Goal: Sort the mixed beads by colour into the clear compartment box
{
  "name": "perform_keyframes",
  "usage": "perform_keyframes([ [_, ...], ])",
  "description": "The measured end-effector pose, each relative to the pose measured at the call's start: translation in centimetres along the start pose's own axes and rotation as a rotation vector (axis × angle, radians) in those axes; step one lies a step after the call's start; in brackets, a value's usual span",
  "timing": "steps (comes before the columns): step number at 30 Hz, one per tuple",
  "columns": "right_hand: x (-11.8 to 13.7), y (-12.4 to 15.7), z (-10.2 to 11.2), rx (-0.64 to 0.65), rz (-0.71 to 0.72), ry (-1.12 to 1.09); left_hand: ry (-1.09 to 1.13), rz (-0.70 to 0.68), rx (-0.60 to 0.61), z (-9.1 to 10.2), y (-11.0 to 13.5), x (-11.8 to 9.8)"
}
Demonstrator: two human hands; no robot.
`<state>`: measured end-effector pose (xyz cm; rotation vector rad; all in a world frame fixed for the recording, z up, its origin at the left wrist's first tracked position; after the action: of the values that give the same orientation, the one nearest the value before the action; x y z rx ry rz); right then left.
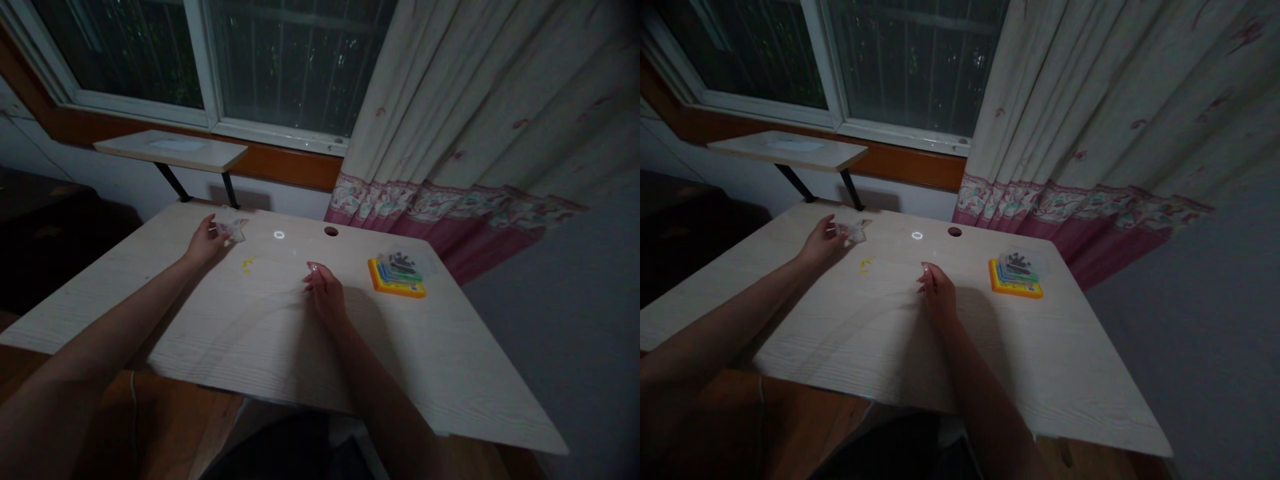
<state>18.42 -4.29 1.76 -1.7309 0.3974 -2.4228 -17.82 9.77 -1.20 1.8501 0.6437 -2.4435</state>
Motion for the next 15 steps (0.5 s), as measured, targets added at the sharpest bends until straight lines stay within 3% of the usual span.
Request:
perform_keyframes([
  [6,0.1,-0.1,0.3,-0.028,-0.009,-0.001,-0.381,-0.138,0.200,-2.1,-2.2,-0.3],
  [9,0.5,-0.4,1.3,-0.115,0.073,0.098,-0.491,-0.215,0.277,-2.7,-2.4,-0.9],
  [13,1.3,-1.3,4.7,-0.326,0.308,0.414,-0.507,-0.267,0.251,-2.7,-1.4,-2.0],
  [15,1.4,-1.8,7.3,-0.492,0.313,0.556,-0.462,-0.258,0.181,-2.6,0.0,-2.8],
])
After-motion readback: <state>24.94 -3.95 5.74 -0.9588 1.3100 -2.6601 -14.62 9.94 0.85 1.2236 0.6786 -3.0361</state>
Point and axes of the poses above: each hand's wrist, its own y-axis away from the middle knuckle, its own z-axis out of the back of the hand, x = y × z, the point moved 2 cm from there along -y, towards the middle knuckle, and after that the axes turned 1 degree about -z, right-handed, at the moved point
